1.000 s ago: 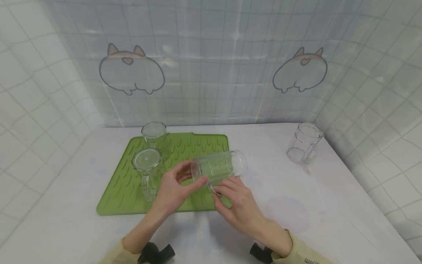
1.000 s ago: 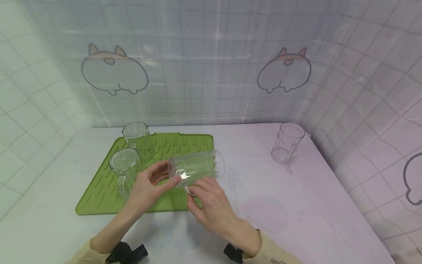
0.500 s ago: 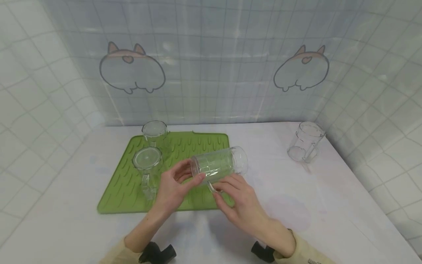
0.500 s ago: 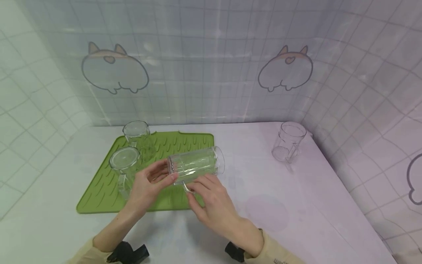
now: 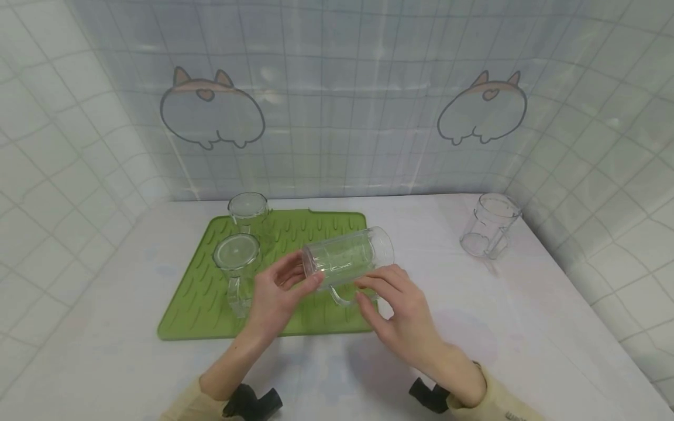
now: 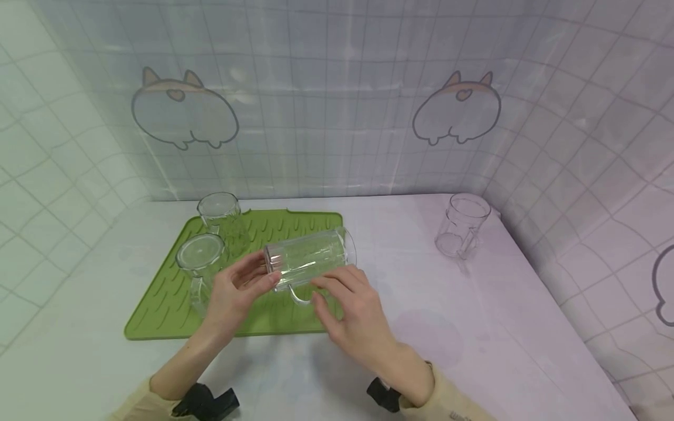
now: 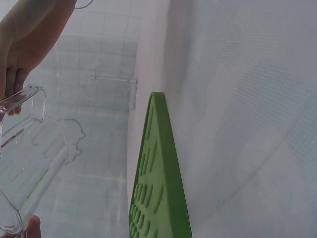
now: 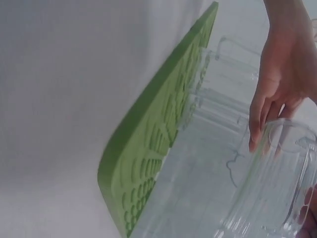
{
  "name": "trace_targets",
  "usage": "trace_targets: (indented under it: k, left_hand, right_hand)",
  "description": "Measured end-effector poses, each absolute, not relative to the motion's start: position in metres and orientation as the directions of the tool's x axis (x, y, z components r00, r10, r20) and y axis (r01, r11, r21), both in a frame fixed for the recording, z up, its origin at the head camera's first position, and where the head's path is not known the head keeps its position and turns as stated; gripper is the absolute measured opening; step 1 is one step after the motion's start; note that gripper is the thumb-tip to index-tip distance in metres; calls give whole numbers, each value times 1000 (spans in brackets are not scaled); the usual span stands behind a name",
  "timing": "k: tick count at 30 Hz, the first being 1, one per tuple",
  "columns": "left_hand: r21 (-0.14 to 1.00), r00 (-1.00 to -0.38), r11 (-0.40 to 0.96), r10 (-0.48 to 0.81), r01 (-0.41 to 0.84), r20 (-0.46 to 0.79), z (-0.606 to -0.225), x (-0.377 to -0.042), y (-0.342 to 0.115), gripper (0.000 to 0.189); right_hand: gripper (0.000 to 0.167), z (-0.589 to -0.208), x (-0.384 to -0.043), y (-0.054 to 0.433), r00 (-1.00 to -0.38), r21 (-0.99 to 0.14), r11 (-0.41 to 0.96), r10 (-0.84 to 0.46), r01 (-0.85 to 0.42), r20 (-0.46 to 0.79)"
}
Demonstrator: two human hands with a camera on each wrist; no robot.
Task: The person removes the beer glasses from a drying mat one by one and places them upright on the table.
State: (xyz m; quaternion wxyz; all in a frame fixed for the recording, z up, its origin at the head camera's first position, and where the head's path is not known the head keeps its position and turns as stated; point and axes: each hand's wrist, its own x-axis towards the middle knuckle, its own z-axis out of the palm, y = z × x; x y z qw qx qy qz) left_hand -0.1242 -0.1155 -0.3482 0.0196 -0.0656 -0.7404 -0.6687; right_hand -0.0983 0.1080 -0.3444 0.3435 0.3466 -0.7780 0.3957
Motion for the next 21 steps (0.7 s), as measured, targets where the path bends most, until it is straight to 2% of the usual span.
trace_targets:
  k: [8,21]
  left_hand:
    - [988,-991,88,56,124,120,-346,-125,-116,54]
    - [991,-993,55,22,118,117,-347,-125,-117,52]
  right_hand:
    - [14,-339,-101,119,-523,-370,491,-220,-789,824]
    - [17,-337,-103,130,-592,-413,554,-189,-723,784]
